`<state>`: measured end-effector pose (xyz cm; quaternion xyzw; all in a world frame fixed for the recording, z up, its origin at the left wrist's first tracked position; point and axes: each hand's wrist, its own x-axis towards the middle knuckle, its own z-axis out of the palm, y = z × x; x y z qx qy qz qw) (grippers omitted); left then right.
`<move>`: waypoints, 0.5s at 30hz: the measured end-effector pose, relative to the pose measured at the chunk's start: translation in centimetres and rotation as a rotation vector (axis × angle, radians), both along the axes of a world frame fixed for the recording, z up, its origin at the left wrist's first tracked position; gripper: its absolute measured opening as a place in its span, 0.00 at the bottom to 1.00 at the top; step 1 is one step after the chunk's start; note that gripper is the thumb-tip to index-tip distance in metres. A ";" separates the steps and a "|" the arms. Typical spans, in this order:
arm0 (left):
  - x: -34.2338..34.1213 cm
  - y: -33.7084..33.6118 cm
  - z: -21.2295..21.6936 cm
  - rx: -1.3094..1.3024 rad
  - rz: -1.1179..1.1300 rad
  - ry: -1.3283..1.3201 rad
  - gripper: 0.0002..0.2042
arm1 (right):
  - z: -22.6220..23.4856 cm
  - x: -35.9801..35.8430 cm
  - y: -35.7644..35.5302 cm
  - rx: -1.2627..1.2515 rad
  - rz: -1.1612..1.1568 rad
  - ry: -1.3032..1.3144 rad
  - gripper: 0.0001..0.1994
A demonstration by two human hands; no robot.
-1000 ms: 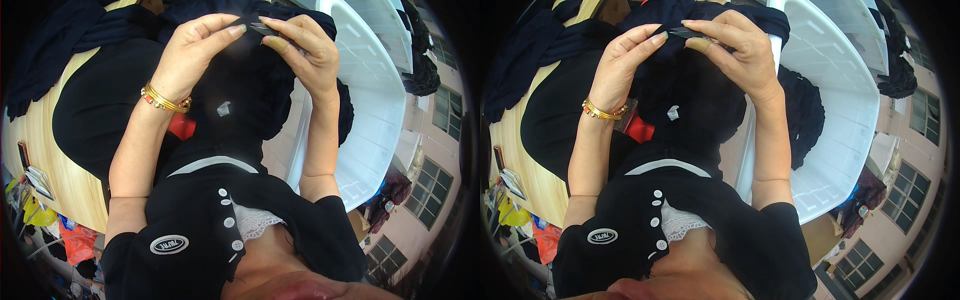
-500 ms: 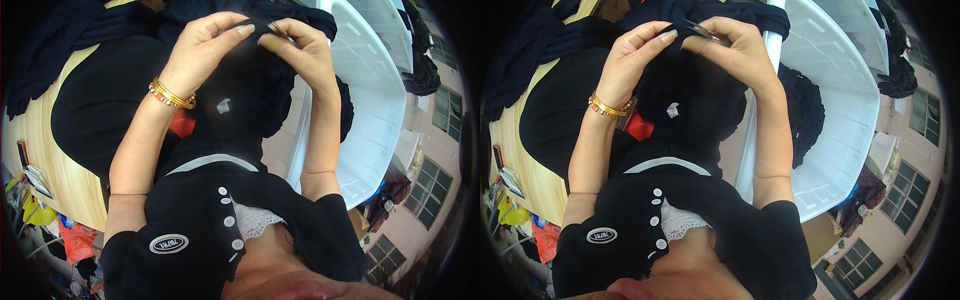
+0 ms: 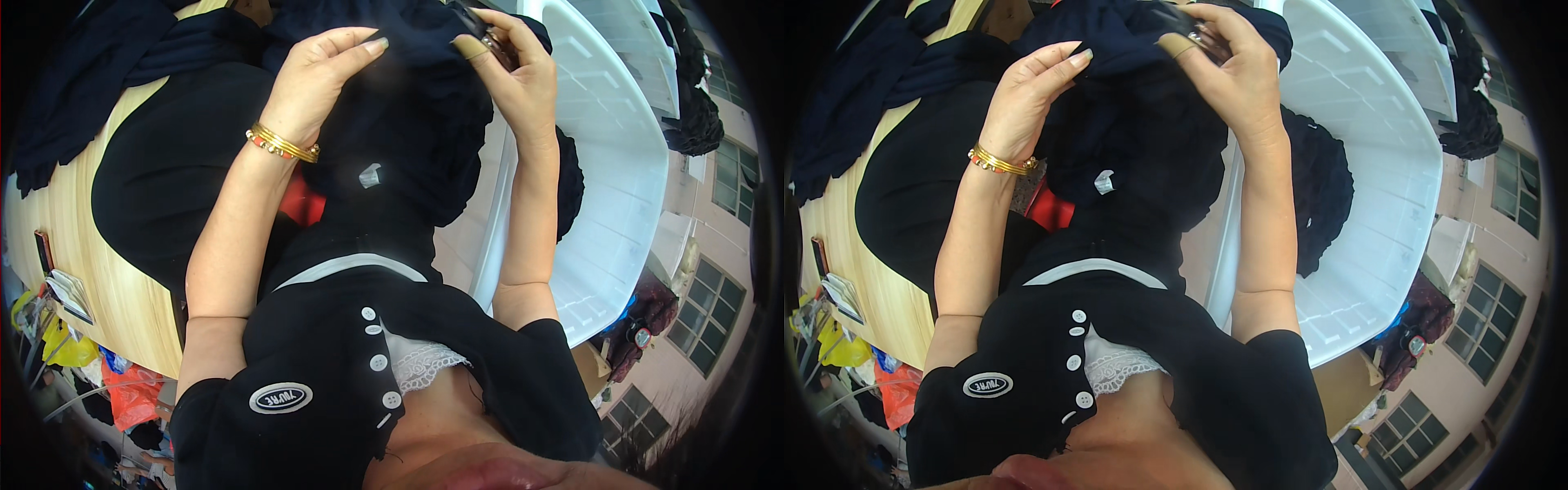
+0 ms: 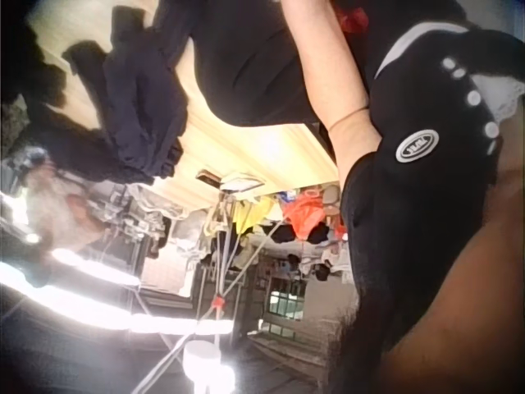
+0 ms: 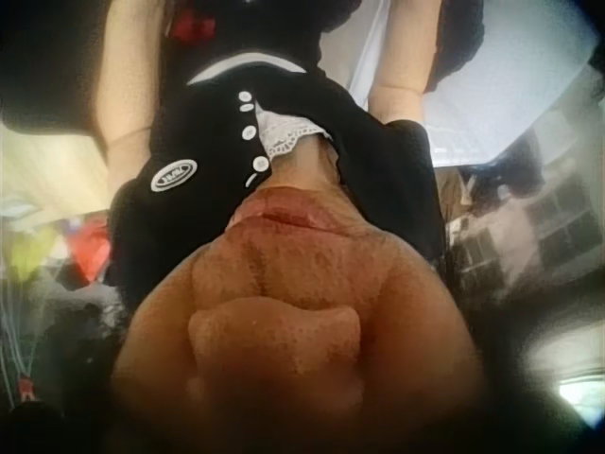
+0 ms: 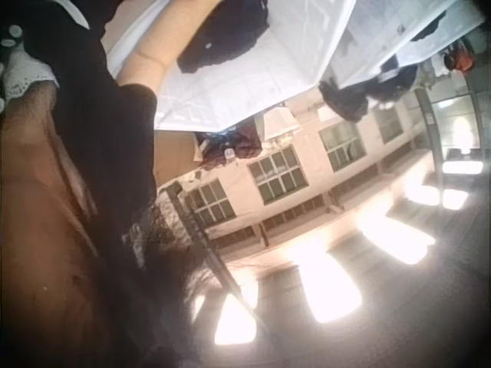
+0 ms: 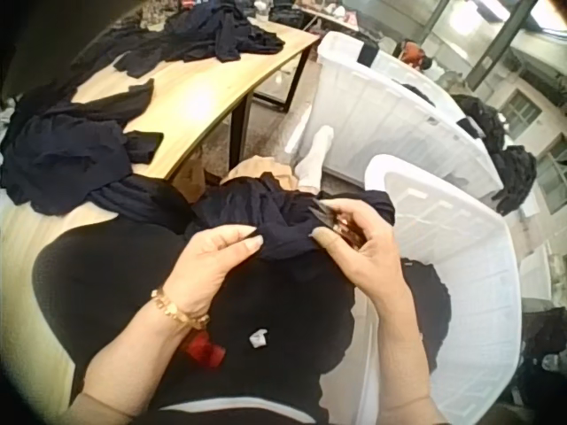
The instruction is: Trimming excess threads from garments using a hand clipper.
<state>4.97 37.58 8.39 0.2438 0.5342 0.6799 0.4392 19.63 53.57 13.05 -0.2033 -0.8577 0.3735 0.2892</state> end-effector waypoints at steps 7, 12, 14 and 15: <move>0.4 0.1 0.3 0.026 0.039 -0.003 0.12 | -0.3 -0.3 -0.3 0.333 0.229 -0.055 0.14; 0.6 0.2 0.6 0.025 0.039 0.091 0.11 | -0.8 -0.5 -0.2 0.463 0.190 -0.123 0.13; 0.6 0.2 0.6 0.021 0.043 0.122 0.11 | -0.9 -0.5 -0.1 0.484 0.209 -0.114 0.12; 0.6 0.1 0.6 0.018 0.038 0.128 0.11 | -0.9 -0.5 -0.1 0.480 0.203 -0.110 0.12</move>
